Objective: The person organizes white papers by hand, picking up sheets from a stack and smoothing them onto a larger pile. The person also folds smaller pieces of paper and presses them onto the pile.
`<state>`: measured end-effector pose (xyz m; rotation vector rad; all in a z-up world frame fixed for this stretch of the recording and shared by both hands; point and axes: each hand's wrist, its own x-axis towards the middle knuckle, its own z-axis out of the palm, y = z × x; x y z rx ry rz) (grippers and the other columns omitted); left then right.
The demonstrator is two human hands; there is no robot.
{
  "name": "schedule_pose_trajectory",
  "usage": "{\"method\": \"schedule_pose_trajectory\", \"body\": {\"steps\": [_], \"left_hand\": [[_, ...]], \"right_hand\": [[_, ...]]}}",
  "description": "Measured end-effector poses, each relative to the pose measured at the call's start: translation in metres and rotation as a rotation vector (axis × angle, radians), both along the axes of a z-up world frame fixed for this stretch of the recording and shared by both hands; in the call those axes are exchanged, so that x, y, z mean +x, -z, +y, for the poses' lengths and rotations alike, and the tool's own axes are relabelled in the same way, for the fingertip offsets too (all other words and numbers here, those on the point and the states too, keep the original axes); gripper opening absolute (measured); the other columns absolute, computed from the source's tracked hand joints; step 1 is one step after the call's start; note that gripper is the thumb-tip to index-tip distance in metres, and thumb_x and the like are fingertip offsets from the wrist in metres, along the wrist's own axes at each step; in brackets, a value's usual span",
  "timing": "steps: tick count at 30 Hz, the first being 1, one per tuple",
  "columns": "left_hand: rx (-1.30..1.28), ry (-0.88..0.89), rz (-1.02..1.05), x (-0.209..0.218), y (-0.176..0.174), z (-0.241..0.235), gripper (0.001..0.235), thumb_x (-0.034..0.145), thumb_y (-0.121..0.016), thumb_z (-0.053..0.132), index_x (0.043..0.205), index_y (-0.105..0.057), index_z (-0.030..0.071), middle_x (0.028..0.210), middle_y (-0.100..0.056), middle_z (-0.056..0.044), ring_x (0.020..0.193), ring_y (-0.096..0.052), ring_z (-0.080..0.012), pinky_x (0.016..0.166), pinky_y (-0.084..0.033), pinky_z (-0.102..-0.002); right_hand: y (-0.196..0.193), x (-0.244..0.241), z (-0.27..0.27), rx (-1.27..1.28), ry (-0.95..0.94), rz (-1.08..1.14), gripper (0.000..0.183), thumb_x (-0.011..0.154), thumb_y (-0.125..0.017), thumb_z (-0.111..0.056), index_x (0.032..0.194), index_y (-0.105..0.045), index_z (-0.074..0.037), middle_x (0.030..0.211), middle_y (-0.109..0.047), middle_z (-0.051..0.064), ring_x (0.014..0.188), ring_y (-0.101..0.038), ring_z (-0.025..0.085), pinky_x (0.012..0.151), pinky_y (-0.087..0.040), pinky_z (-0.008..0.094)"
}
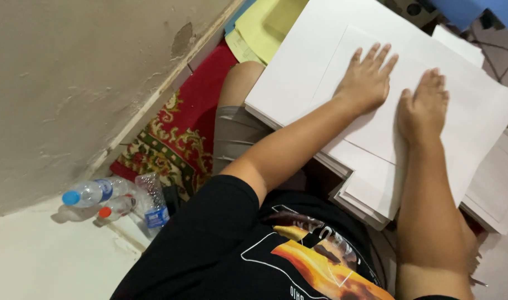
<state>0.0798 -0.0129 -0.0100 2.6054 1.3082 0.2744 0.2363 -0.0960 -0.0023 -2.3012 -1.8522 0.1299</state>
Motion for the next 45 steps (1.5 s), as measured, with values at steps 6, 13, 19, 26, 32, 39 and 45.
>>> {"method": "schedule_pose_trajectory", "body": {"steps": [6, 13, 19, 26, 32, 39, 45], "left_hand": [[-0.131, 0.003, 0.108, -0.009, -0.040, 0.003, 0.067, 0.109, -0.038, 0.054, 0.164, -0.019, 0.019, 0.170, -0.010, -0.007, 0.156, -0.004, -0.0322, 0.125, -0.006, -0.057], [0.063, -0.002, 0.075, -0.017, -0.004, 0.014, 0.055, 0.108, -0.038, 0.043, 0.159, -0.032, 0.024, 0.165, -0.024, -0.004, 0.154, -0.022, -0.0236, 0.124, -0.018, -0.055], [-0.130, -0.128, 0.182, -0.058, -0.033, 0.016, 0.057, 0.113, -0.025, 0.041, 0.162, -0.009, 0.015, 0.172, -0.014, -0.005, 0.158, -0.010, -0.0231, 0.126, -0.009, -0.052], [-0.052, -0.402, 0.177, 0.007, -0.004, 0.022, 0.070, 0.105, -0.034, 0.049, 0.164, -0.019, 0.015, 0.172, -0.009, -0.009, 0.158, 0.002, -0.0286, 0.123, 0.012, -0.060], [-0.109, -0.217, 0.130, -0.018, -0.041, 0.015, 0.063, 0.107, -0.029, 0.041, 0.164, -0.017, 0.018, 0.170, -0.005, -0.011, 0.157, 0.000, -0.0323, 0.126, 0.002, -0.058], [-0.161, -0.139, 0.159, -0.026, -0.048, 0.014, 0.060, 0.110, -0.021, 0.037, 0.165, -0.009, 0.016, 0.170, 0.000, -0.015, 0.158, 0.000, -0.0346, 0.126, -0.003, -0.058], [-0.160, -0.127, 0.160, -0.025, -0.047, 0.015, 0.061, 0.110, -0.023, 0.037, 0.165, -0.009, 0.016, 0.170, 0.001, -0.016, 0.158, 0.000, -0.0360, 0.126, -0.004, -0.058]], "right_hand": [[-0.005, -0.022, 0.019, -0.014, -0.032, 0.033, 0.065, 0.106, -0.040, -0.019, 0.159, -0.024, 0.015, 0.165, -0.020, 0.032, 0.151, -0.015, 0.045, 0.120, -0.011, 0.059], [-0.009, -0.002, 0.007, 0.004, -0.050, 0.035, 0.064, 0.108, -0.046, -0.016, 0.159, -0.024, 0.016, 0.162, -0.024, 0.038, 0.150, -0.019, 0.050, 0.118, -0.010, 0.060], [-0.024, 0.046, -0.056, 0.093, 0.203, 0.050, 0.053, 0.117, -0.049, -0.021, 0.155, -0.028, 0.009, 0.152, -0.045, 0.041, 0.134, -0.044, 0.056, 0.108, -0.029, 0.057], [-0.041, 0.036, -0.056, -0.111, 0.281, 0.056, 0.067, 0.112, -0.035, -0.026, 0.161, -0.010, 0.013, 0.169, -0.008, 0.030, 0.157, -0.006, 0.039, 0.125, 0.000, 0.048], [-0.040, 0.033, -0.055, -0.102, 0.277, 0.060, 0.068, 0.110, -0.033, -0.026, 0.160, -0.010, 0.012, 0.169, -0.008, 0.030, 0.157, -0.005, 0.039, 0.125, -0.001, 0.049], [-0.040, 0.030, -0.054, -0.126, 0.295, 0.050, 0.065, 0.110, -0.033, -0.023, 0.160, -0.008, 0.011, 0.169, -0.007, 0.030, 0.157, -0.004, 0.040, 0.126, -0.001, 0.049], [-0.031, 0.036, -0.049, -0.112, 0.278, -0.008, 0.070, 0.108, -0.033, -0.027, 0.160, -0.012, 0.016, 0.168, -0.012, 0.037, 0.155, -0.006, 0.045, 0.119, 0.008, 0.053]]}}
